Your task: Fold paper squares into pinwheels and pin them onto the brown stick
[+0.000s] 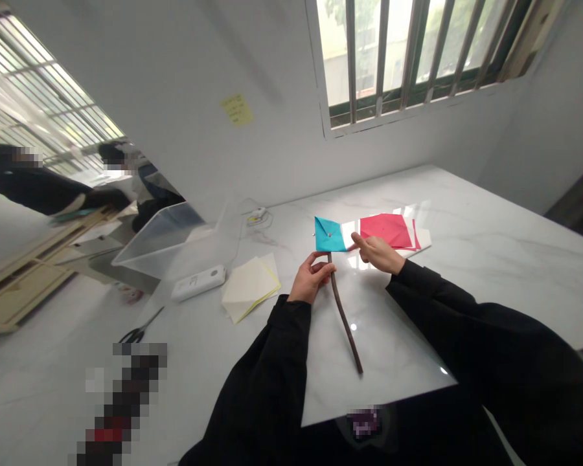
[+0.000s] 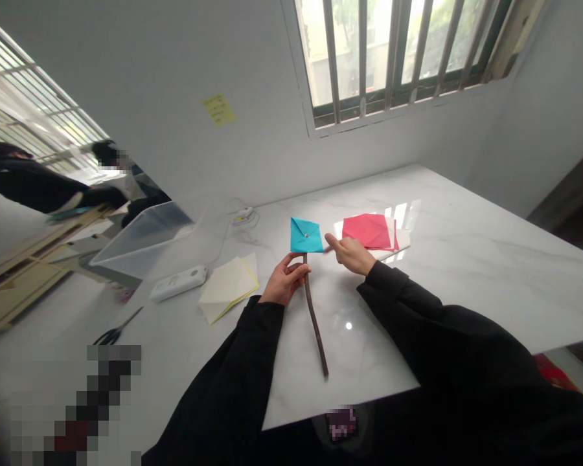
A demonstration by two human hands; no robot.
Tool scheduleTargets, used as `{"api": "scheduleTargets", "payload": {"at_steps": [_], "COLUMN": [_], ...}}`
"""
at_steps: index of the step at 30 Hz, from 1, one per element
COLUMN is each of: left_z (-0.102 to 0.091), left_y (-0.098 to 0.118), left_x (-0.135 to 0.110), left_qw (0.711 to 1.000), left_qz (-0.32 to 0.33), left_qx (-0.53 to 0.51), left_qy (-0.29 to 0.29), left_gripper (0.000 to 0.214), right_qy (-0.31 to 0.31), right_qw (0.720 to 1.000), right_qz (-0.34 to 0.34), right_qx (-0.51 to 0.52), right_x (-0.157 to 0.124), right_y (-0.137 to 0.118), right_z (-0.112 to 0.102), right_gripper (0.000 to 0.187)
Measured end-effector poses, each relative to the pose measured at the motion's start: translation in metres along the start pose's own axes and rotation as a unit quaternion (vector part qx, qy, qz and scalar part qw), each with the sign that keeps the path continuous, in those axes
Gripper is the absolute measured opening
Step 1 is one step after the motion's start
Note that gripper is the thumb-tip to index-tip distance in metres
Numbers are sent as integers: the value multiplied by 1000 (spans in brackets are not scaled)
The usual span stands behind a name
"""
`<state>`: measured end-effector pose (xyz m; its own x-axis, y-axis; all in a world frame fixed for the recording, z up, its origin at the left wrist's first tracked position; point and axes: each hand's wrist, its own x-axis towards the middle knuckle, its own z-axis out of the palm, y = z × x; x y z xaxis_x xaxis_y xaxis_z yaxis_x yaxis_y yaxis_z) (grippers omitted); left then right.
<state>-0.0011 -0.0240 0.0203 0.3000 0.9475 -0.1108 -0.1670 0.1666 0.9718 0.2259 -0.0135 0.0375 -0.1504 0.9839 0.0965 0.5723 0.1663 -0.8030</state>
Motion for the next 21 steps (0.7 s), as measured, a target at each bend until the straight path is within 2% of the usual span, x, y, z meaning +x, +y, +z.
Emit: {"api": "scheduleTargets", "payload": {"at_steps": [2, 6, 9, 11, 13, 15, 17, 19, 21], "left_z": [0, -1, -1, -1, -1, -1, 1, 2, 3], "left_y": [-1, -2, -2, -2, -3, -4, -5, -5, -4], "left_x": [1, 2, 3, 5, 6, 7, 8, 7, 6], "left_qw": [1000, 1000, 1000, 998, 995, 994, 994, 994, 994], "left_qz": [2, 1, 6, 13, 22, 27, 26, 22, 17], "left_qx": [-4, -6, -11, -23, -43, -59, -68, -74, -82], "left_qy": [-2, -2, 22, 53, 82, 87, 82, 75, 68], "left_gripper": [67, 67, 68, 68, 64, 60, 57, 56, 55], "right_qy": [-42, 29, 29, -37, -148, -263, -346, -391, -406], "right_qw": [998, 999, 1000, 999, 988, 960, 926, 900, 887], "right_qz": [4, -1, 5, 12, 15, 10, 3, 2, 8], "right_qx": [49, 29, 1, 8, 43, 96, 149, 192, 221], "right_x": [-1, -1, 0, 0, -3, -7, -11, -15, -17], "right_y": [-4, -4, 2, 4, 4, 2, -2, -6, -7], "right_z": [2, 1, 0, 2, 6, 12, 19, 24, 28], "right_gripper": [86, 79, 80, 79, 77, 73, 68, 61, 55]}}
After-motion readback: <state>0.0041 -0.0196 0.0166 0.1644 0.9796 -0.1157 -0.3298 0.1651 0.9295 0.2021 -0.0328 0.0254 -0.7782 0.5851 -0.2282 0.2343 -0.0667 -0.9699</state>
